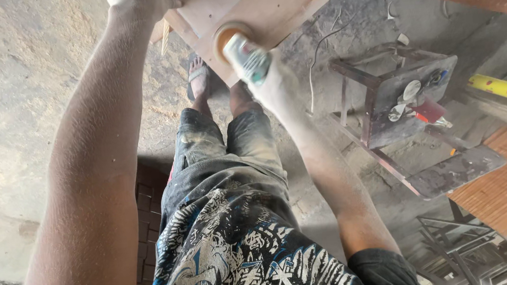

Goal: The person uses an electric orbital sander to smooth the surface of a large wooden door. They systematically move the sander across the flat panels and the raised frame, generating visible wood dust.

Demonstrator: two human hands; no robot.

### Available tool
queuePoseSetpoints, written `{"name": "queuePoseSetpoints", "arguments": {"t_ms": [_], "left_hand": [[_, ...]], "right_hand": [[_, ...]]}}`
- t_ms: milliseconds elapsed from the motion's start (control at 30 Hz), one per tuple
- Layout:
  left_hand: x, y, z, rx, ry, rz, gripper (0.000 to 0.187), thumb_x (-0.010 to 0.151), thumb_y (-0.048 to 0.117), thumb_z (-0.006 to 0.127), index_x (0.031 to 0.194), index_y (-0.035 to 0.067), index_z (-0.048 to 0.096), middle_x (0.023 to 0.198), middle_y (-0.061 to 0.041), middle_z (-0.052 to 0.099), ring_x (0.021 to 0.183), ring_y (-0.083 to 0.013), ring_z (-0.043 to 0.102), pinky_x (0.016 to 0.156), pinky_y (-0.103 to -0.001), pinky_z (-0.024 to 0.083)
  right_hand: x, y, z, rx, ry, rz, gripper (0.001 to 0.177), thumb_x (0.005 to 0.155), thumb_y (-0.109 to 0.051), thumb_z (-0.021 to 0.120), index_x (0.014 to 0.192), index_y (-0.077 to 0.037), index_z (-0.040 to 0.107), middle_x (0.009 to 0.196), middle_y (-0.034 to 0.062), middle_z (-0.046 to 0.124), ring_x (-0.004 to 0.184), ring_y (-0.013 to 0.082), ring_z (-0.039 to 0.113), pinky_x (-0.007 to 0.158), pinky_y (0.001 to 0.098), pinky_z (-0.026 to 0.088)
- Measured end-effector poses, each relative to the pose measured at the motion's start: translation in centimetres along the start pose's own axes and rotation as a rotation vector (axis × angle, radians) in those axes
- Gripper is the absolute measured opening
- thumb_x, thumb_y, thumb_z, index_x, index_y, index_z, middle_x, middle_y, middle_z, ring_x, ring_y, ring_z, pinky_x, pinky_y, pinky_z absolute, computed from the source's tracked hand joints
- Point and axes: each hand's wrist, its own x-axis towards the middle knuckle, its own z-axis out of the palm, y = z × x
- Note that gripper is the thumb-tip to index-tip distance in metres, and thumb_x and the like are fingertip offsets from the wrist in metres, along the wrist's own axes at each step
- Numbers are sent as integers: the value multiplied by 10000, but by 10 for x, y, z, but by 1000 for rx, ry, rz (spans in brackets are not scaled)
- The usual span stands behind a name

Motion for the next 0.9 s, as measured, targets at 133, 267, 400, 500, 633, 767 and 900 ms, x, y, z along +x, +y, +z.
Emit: {"name": "queuePoseSetpoints", "arguments": {"t_ms": [133, 267, 400, 500, 633, 767, 900], "left_hand": [[-2, -1, -31, 179, 408, 32, 1366, 590, 738, 869, 1513, -71, 271, 1527, -411, 294, 1411, -578, 307, 1019, -701, 440], [-3, 2, -4, 2, 120, -45, 1451, 723, 680, 887, 1685, 12, 30, 1692, -334, 2, 1559, -527, -1, 1142, -803, 298], [22, -11, 1, 97, 170, -32, 1451, 698, 716, 873, 1655, 23, 30, 1649, -363, 20, 1509, -556, 1, 1196, -716, 287], [25, -16, 13, 115, 277, 70, 1484, 672, 752, 845, 1638, -13, 19, 1629, -379, 20, 1509, -554, -5, 1228, -709, 239], [24, -15, 16, 30, 107, -42, 1412, 731, 686, 869, 1661, 52, 17, 1660, -364, -11, 1535, -522, -41, 1147, -632, 382], [18, -13, 6, -145, 38, -60, 1484, 693, 689, 851, 1713, 38, -9, 1516, -405, 258, 1364, -517, 291, 1104, -609, 458], [17, -13, 4, 8, 147, -53, 1400, 691, 582, 940, 1639, 25, 72, 1648, -368, 16, 1505, -488, -18, 1088, -610, 412]], "right_hand": [[51, 1, -9, -97, 27, 117, 573, 939, -372, 753, 1330, -53, 481, 969, 237, 733, 843, 395, 741, 695, 495, 614], [80, 64, -33, -86, 156, 260, 816, 923, -356, 856, 1467, 31, 387, 1100, 290, 715, 1012, 448, 712, 857, 533, 582], [125, 96, -55, -98, 208, 298, 991, 790, -335, 894, 1447, 111, 300, 1181, 294, 681, 1034, 374, 723, 904, 475, 571], [127, 95, -61, -26, 301, 366, 808, 887, -361, 875, 1403, 58, 415, 1150, 250, 723, 1059, 373, 726, 946, 468, 588], [101, 64, -41, 121, 223, 344, 640, 993, -411, 794, 1310, 41, 468, 1009, 171, 733, 881, 286, 760, 771, 409, 644], [42, 25, 5, 56, 190, -29, 580, 983, -462, 787, 1182, 8, 515, 886, 148, 724, 709, 209, 743, 550, 365, 639], [-6, 9, 26, -89, 104, -96, 639, 859, -430, 832, 1166, 23, 500, 813, 139, 704, 635, 225, 713, 519, 371, 616]]}}
